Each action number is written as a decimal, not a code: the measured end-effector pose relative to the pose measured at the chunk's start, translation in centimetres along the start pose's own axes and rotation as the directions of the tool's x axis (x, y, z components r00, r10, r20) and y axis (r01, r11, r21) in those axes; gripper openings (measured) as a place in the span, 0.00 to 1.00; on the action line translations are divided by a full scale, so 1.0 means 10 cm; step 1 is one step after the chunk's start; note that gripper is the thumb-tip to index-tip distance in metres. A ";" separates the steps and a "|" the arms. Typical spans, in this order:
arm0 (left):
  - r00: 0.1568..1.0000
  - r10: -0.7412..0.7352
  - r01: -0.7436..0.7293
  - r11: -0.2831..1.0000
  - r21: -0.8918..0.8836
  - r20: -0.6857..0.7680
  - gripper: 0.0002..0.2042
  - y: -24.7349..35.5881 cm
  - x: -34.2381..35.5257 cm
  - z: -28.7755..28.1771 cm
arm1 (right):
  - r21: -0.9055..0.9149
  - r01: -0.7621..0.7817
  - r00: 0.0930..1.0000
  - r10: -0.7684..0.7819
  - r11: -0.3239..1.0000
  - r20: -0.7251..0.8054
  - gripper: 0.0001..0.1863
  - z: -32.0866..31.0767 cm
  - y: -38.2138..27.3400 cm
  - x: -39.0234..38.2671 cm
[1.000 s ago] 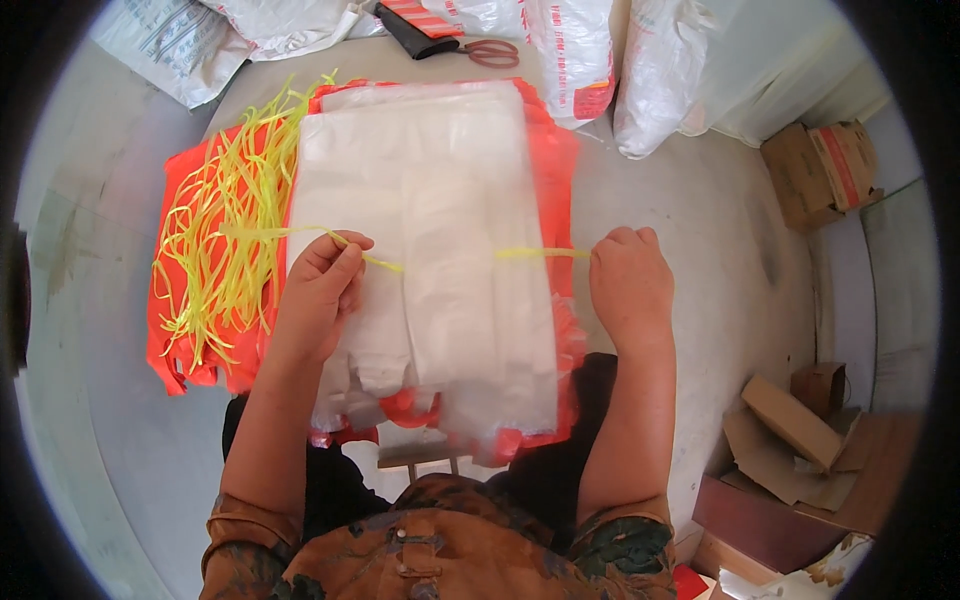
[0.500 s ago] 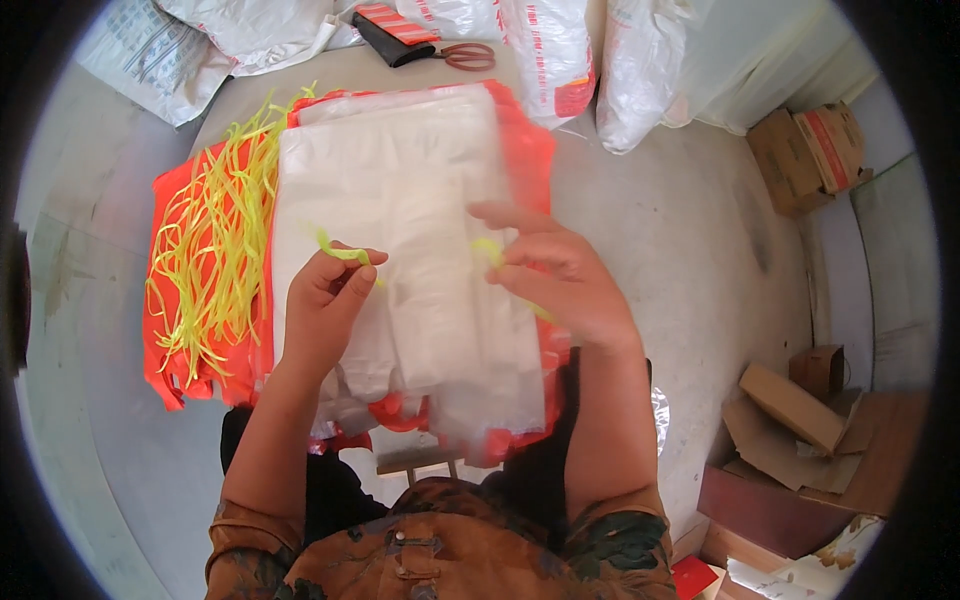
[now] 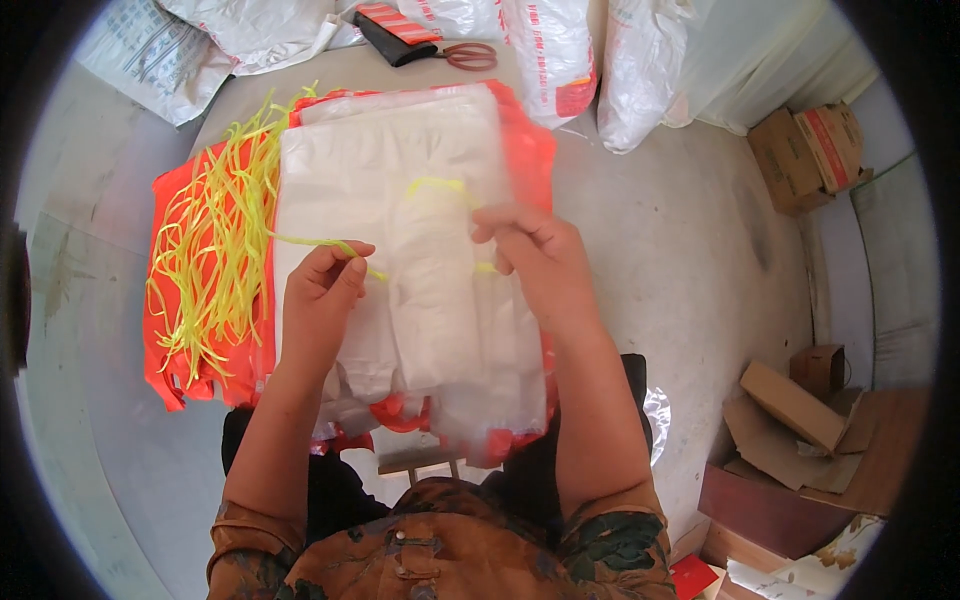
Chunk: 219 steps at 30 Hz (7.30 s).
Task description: The person folds white plastic bags into rectangular shapes and secures them with yellow twist ties. They repeat this process for multiple bags, placing each finished bundle into a white sack on the floor.
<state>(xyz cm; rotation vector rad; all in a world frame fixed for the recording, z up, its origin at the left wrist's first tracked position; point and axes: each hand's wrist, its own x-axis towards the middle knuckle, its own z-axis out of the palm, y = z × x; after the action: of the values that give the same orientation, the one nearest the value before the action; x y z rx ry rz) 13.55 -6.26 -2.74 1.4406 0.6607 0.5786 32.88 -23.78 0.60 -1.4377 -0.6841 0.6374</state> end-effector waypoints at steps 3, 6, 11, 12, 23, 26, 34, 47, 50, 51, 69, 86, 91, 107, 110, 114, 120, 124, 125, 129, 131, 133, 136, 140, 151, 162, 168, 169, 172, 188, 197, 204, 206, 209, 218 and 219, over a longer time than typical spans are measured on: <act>1.000 -0.006 0.005 0.999 -0.045 -0.023 0.05 0.04 0.00 0.00 | -0.005 0.019 0.998 -0.019 1.000 -0.054 0.14 -0.03 0.03 0.02; 0.999 -0.044 0.045 0.997 -0.060 0.011 0.07 0.06 0.00 -0.03 | -0.085 0.078 0.993 -0.085 0.993 -0.087 0.14 0.02 0.05 0.01; 1.000 -0.012 0.013 0.999 -0.052 0.024 0.08 0.02 -0.01 0.00 | -0.347 0.288 0.949 -0.314 0.892 -0.020 0.18 0.10 0.12 0.02; 1.000 0.009 -0.008 0.999 -0.038 0.021 0.08 0.01 -0.02 0.01 | -0.357 0.313 0.943 -0.334 0.880 0.002 0.19 0.11 0.13 0.02; 0.989 0.104 -0.119 0.981 0.151 0.103 0.06 0.05 -0.06 0.03 | -0.595 0.216 0.944 -0.321 0.774 -0.074 0.19 -0.06 0.18 0.11; 0.991 0.090 -0.101 0.989 0.110 0.099 0.06 0.04 -0.06 0.01 | -0.738 0.130 0.965 -0.256 0.662 -0.060 0.19 -0.05 0.24 0.12; 0.997 0.078 -0.078 0.994 0.074 0.007 0.06 0.02 -0.07 0.00 | -0.622 0.258 0.958 -0.277 0.739 0.069 0.21 0.12 0.31 0.14; 0.993 0.104 -0.111 0.985 0.130 0.054 0.07 0.01 -0.07 0.00 | -0.369 0.135 0.965 -0.206 0.920 -0.162 0.24 0.00 -0.01 0.09; 0.979 0.191 -0.201 0.954 0.221 0.064 0.08 0.04 -0.08 0.04 | -0.377 0.269 0.953 -0.303 0.887 -0.033 0.21 0.15 -0.01 0.00; 0.971 0.227 -0.239 0.933 0.269 0.074 0.08 0.04 -0.09 0.04 | -0.409 0.269 0.956 -0.293 0.872 0.004 0.19 0.25 -0.01 -0.03; 0.797 0.556 -0.572 0.570 0.590 0.235 0.09 0.00 -0.10 0.06 | -0.555 0.564 0.825 -0.448 0.611 0.345 0.10 0.54 0.12 -0.07; 0.799 0.523 -0.581 0.546 0.604 0.296 0.11 0.06 -0.10 0.09 | -0.703 0.614 0.743 -0.566 0.360 0.359 0.16 0.54 0.18 -0.05; 0.819 0.496 -0.568 0.629 0.531 0.288 0.10 0.04 -0.09 0.11 | -0.657 0.626 0.769 -0.472 0.420 0.431 0.11 0.44 0.17 -0.03; 0.868 0.468 -0.474 0.677 0.563 0.168 0.09 0.04 -0.02 0.05 | -0.681 0.587 0.782 -0.525 0.438 0.337 0.13 0.29 0.21 0.05; 0.895 0.425 -0.413 0.667 0.621 0.139 0.06 0.04 0.01 -0.02 | -0.726 0.515 0.832 -0.470 0.457 0.294 0.13 0.19 0.19 0.00; 0.863 0.478 -0.444 0.564 0.697 0.163 0.06 0.06 0.03 -0.08 | -0.747 0.471 0.860 -0.430 0.468 0.273 0.13 0.07 0.20 -0.01; 0.879 0.443 -0.391 0.463 0.796 0.174 0.11 0.06 0.04 -0.12 | -0.787 0.457 0.862 -0.425 0.414 0.277 0.14 0.02 0.23 -0.02; 0.883 0.430 -0.380 0.419 0.825 0.188 0.12 0.05 0.03 -0.12 | -0.788 0.442 0.871 -0.413 0.428 0.265 0.14 0.03 0.21 -0.04; 0.875 0.445 -0.391 0.416 0.821 0.192 0.12 0.03 0.04 -0.12 | -0.786 0.439 0.874 -0.409 0.435 0.261 0.15 0.04 0.21 -0.04; 0.833 0.512 -0.421 0.339 0.841 0.211 0.10 0.05 0.02 -0.10 | -0.828 0.422 0.864 -0.442 0.369 0.243 0.09 0.05 0.20 -0.05; 0.820 0.527 -0.423 0.296 0.856 0.223 0.09 0.05 0.01 -0.10 | -0.852 0.410 0.862 -0.445 0.325 0.244 0.05 0.05 0.18 -0.06; 0.807 0.544 -0.424 0.265 0.866 0.229 0.08 0.06 0.01 -0.10 | -0.835 0.417 0.857 -0.461 0.357 0.231 0.07 0.08 0.16 -0.06; 0.789 0.570 -0.414 0.217 0.884 0.230 0.06 0.08 -0.02 -0.06 | -0.815 0.432 0.847 -0.484 0.386 0.219 0.10 0.11 0.16 -0.06; 0.775 0.591 -0.392 0.170 0.904 0.225 0.06 0.08 -0.05 -0.01 | -0.797 0.449 0.841 -0.492 0.405 0.224 0.11 0.13 0.13 -0.06; 0.746 0.576 -0.542 0.231 0.808 0.335 0.06 -0.02 0.03 0.00 | -0.794 0.418 0.868 -0.451 0.441 0.207 0.10 0.12 0.17 -0.04; 0.868 0.412 -0.423 0.323 0.847 0.277 0.08 -0.03 -0.07 0.01 | -0.791 0.295 0.937 -0.325 0.536 0.129 0.10 0.13 0.16 -0.06; 0.847 0.351 -0.524 0.428 0.737 0.398 0.17 0.12 -0.09 0.08 | -0.774 0.187 0.971 -0.234 0.605 0.052 0.11 0.16 0.13 -0.06; 0.840 0.347 -0.535 0.406 0.741 0.417 0.16 0.11 -0.08 0.08 | -0.762 0.153 0.978 -0.209 0.630 0.024 0.11 0.16 0.13 -0.06; 0.825 0.337 -0.559 0.366 0.744 0.454 0.15 0.06 -0.07 0.06 | -0.682 0.063 0.993 -0.113 0.729 -0.029 0.12 0.18 0.10 -0.06; 0.814 0.334 -0.573 0.332 0.750 0.474 0.14 0.01 -0.07 0.09 | -0.674 0.438 0.891 -0.383 0.595 0.242 0.10 0.49 0.18 0.00; 0.800 0.349 -0.591 0.312 0.744 0.488 0.13 0.00 -0.07 0.07 | -0.700 0.258 0.966 -0.192 0.666 0.172 0.08 0.63 0.23 0.02; 0.811 0.486 -0.542 0.413 0.732 0.326 0.08 0.07 -0.07 0.06 | -0.673 0.413 0.910 -0.253 0.614 0.329 0.06 0.57 0.28 0.05; 0.765 0.542 -0.604 0.414 0.681 0.349 0.09 0.07 -0.05 0.05 | -0.624 0.433 0.901 -0.280 0.650 0.332 0.06 0.58 0.24 0.03; 0.705 0.584 -0.680 0.392 0.620 0.403 0.10 0.05 -0.05 0.04 | -0.648 0.441 0.894 -0.240 0.621 0.378 0.06 0.60 0.20 0.01; 0.694 0.679 -0.675 0.499 0.543 0.240 0.16 -0.03 -0.14 0.12 | -0.646 0.445 0.896 -0.301 0.620 0.327 0.06 0.63 0.31 0.01; 0.672 0.690 -0.702 0.477 0.528 0.270 0.17 -0.02 -0.10 0.12 | -0.647 0.449 0.893 -0.294 0.616 0.340 0.06 0.63 0.31 0.01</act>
<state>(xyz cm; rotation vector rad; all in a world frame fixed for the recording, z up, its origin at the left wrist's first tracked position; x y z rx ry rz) 13.68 -7.85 -2.88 2.3604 0.1786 1.0550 28.28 -19.48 -2.39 -1.8683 -1.4773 0.1604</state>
